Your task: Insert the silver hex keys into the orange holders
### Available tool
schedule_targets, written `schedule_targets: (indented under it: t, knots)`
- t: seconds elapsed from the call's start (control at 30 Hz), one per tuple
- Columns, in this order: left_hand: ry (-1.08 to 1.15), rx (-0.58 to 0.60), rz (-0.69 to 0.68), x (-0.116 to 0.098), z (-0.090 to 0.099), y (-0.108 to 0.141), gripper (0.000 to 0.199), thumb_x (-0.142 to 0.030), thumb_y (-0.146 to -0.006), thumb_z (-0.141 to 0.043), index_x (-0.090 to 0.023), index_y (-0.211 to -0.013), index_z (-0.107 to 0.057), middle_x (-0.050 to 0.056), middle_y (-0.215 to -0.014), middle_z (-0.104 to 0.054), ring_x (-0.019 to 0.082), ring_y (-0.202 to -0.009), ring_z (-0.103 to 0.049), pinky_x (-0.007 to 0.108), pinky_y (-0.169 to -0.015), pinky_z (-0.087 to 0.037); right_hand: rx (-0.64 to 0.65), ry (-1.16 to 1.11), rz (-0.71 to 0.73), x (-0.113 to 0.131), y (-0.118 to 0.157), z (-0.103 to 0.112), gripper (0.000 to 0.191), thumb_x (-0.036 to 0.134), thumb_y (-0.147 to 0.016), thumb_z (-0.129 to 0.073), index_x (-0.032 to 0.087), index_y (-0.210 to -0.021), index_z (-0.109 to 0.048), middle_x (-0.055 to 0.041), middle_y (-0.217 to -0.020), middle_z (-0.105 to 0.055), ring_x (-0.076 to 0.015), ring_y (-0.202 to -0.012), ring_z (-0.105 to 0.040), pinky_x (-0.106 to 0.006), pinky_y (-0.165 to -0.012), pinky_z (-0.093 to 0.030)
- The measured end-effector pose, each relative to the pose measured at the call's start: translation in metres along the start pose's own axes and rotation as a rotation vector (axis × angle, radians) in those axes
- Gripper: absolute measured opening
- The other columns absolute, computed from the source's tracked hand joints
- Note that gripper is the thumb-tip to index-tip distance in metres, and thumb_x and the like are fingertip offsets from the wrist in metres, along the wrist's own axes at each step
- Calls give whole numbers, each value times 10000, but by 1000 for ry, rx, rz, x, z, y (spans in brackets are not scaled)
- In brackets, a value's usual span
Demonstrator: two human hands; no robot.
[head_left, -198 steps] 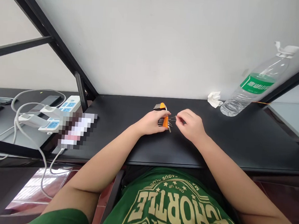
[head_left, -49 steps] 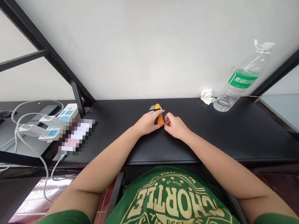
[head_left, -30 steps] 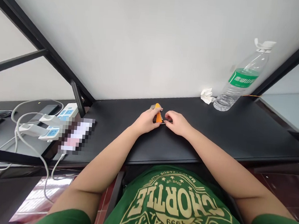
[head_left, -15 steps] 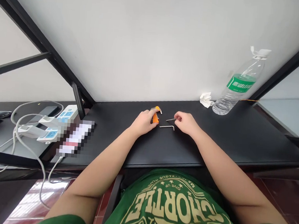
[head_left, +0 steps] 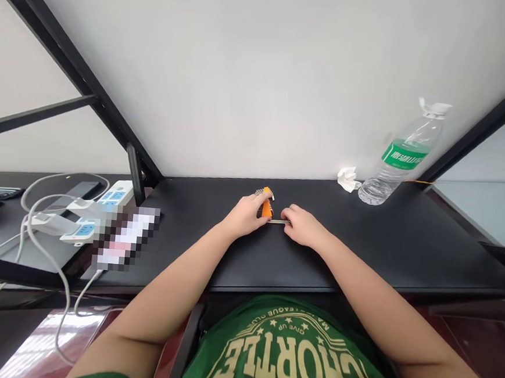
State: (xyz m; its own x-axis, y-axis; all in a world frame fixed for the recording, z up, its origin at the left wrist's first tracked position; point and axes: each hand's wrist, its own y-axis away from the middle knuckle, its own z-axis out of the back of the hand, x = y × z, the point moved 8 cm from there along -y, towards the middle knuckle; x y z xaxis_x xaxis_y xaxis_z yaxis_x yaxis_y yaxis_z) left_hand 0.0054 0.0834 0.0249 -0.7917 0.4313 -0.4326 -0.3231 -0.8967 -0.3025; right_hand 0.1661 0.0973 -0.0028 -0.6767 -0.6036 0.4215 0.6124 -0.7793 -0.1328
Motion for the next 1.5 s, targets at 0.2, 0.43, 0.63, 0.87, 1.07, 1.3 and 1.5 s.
schedule_targets:
  t: [0.2, 0.43, 0.63, 0.87, 1.07, 1.3, 1.5]
  knots:
    - [116, -22, -47, -14, 0, 1, 630, -319, -851, -708, -263, -1448, -513, 70, -1342, -689, 257, -1218, -669, 437, -1074, -551, -180, -316, 53, 9, -5, 14, 65, 268, -913, -587, 213, -944, -571, -20, -942, -649, -155, -797, -595, -286, -733, -452]
    - [33, 4, -9, -10, -4, -2, 648, -277, -847, -707, -247, -1461, -501, 93, -1317, -694, 277, -1202, -671, 458, -1068, -543, -215, -403, -10, -1, -9, 16, 232, 161, -858, -546, 232, -1073, -595, 10, -876, -676, -140, -737, -617, -264, -727, -457]
    - [-24, 0, 103, 10, 0, -1, 655, -286, -842, -721, -284, -1463, -513, 69, -1300, -697, 273, -1187, -679, 427, -1051, -554, -135, -281, -195, -36, -10, 14, 211, 117, -792, -562, 209, -945, -673, 10, -776, -670, -122, -679, -580, -234, -675, -420]
    - [-17, 19, 79, 8, -6, -3, 635, -302, -849, -719, -296, -1453, -523, 55, -1331, -691, 271, -1215, -664, 426, -1066, -547, -147, -354, -169, -34, -12, 10, 258, 101, -769, -564, 210, -955, -705, 10, -787, -686, -118, -685, -597, -231, -683, -451]
    - [2, -4, 112, 16, -1, -1, 677, -279, -828, -748, -274, -1466, -522, 75, -1326, -702, 274, -1208, -684, 434, -1065, -558, -258, -606, -234, -41, -12, 10, 308, 165, -790, -600, 201, -1058, -747, -8, -846, -707, -142, -741, -667, -280, -762, -538]
    - [84, -34, 106, 15, 0, -1, 680, -284, -825, -759, -260, -1461, -522, 63, -1394, -681, 261, -1261, -670, 419, -1113, -541, -283, -932, -209, -35, -11, 5, 276, 254, -814, -655, 172, -1065, -735, -32, -871, -692, -155, -770, -714, -296, -771, -595]
    - [132, -42, 125, 15, 1, -1, 673, -294, -826, -764, -257, -1455, -527, 76, -1381, -687, 256, -1260, -674, 422, -1129, -534, -247, -786, -197, -38, -8, 6, 245, 240, -827, -625, 197, -1045, -728, -23, -894, -712, -155, -778, -712, -285, -754, -577]
